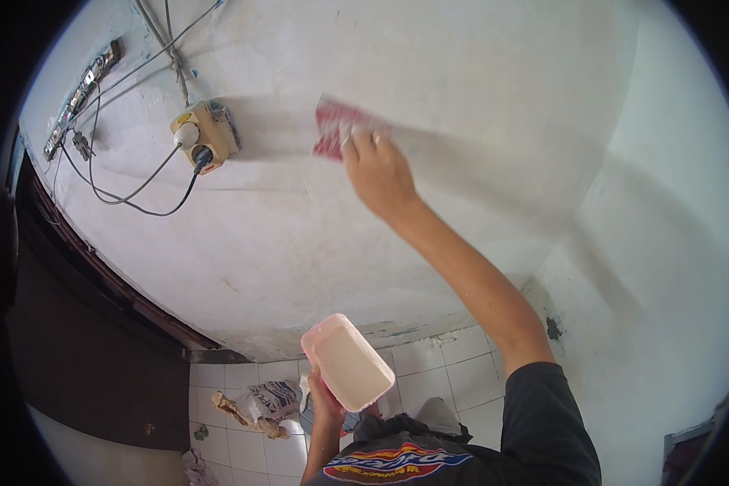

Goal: The person applies wall putty to a wall using a putty knife.

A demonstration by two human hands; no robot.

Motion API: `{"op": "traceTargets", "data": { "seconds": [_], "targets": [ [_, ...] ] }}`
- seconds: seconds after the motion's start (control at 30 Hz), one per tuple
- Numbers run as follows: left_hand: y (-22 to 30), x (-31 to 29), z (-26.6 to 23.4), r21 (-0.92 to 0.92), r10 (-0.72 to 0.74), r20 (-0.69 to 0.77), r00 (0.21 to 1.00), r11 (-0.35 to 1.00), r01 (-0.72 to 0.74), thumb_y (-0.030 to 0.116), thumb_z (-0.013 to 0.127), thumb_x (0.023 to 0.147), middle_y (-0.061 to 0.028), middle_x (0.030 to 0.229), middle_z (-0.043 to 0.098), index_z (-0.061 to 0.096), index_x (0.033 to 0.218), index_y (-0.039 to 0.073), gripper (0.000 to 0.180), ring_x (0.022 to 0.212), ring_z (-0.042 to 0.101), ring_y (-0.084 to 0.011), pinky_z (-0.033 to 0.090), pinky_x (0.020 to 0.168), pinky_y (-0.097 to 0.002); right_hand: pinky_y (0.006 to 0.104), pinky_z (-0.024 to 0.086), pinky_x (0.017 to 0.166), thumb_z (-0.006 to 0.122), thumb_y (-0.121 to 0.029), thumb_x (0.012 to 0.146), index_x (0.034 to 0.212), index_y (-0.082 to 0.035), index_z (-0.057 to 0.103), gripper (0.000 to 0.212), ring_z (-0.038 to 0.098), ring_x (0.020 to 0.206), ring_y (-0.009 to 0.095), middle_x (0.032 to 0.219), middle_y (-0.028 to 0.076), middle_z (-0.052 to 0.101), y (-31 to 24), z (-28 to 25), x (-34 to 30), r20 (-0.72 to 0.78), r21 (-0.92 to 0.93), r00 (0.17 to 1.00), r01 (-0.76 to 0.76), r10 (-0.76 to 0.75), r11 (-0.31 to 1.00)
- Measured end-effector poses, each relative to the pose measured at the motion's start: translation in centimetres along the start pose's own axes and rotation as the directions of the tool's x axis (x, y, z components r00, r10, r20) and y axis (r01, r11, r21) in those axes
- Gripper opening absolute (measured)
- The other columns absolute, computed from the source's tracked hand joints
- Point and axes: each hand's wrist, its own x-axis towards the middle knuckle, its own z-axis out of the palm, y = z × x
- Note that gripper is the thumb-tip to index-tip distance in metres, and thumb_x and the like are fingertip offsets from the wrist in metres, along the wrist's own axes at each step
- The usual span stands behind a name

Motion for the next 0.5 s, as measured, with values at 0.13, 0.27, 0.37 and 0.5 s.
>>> {"op": "traceTargets", "data": {
  "seconds": [0.13,0.27,0.37,0.5],
  "targets": [
    [-0.3,0.3,-0.9,0.021,0.019,-0.017,1.000,1.000,-0.018,0.048,0.039,0.099,-0.0079,0.128,0.058,0.042,0.139,0.009,0.056,0.115,0.059,-0.0223,0.050,0.094,-0.0373,0.0443,0.051,0.080,0.056,-0.007,0.087,0.118,-0.003,0.063,0.032,0.059,0.091,0.036,0.099,0.016,0.062,-0.7,-2.0,0.0,0.163,0.370,0.963,-0.261,0.215,0.892],
    [-0.5,0.1,-1.1,0.000,0.051,-0.002,0.999,0.999,-0.051,0.049,0.039,0.099,-0.0086,0.128,0.058,0.043,0.138,0.009,0.057,0.114,0.060,-0.0226,0.051,0.093,-0.0374,0.0444,0.049,0.084,0.055,-0.009,0.089,0.117,0.001,0.061,0.031,0.056,0.099,0.038,0.111,0.017,0.061,5.9,-4.9,6.5,-0.159,0.167,0.942,-0.271,0.297,0.948],
    [-0.8,0.4,-2.2,-0.021,-0.015,-0.002,1.000,1.000,0.015,0.050,0.039,0.098,-0.0087,0.126,0.059,0.044,0.137,0.008,0.057,0.113,0.061,-0.0230,0.051,0.092,-0.0377,0.0405,0.051,0.085,0.056,-0.008,0.085,0.116,0.000,0.062,0.032,0.057,0.102,0.034,0.116,0.013,0.061,6.2,-2.7,7.0,-0.221,-0.087,0.971,-0.116,0.094,0.989],
    [-0.5,0.6,-2.0,-0.008,0.046,-0.059,0.997,0.999,-0.047,0.051,0.039,0.098,-0.0090,0.124,0.061,0.046,0.135,0.007,0.059,0.112,0.061,-0.0235,0.051,0.092,-0.0379,0.0375,0.052,0.085,0.059,-0.011,0.081,0.116,-0.006,0.065,0.036,0.058,0.105,0.026,0.115,0.007,0.061,2.1,0.3,-0.4,0.019,-0.156,0.987,0.161,-0.160,0.974]
  ]
}}
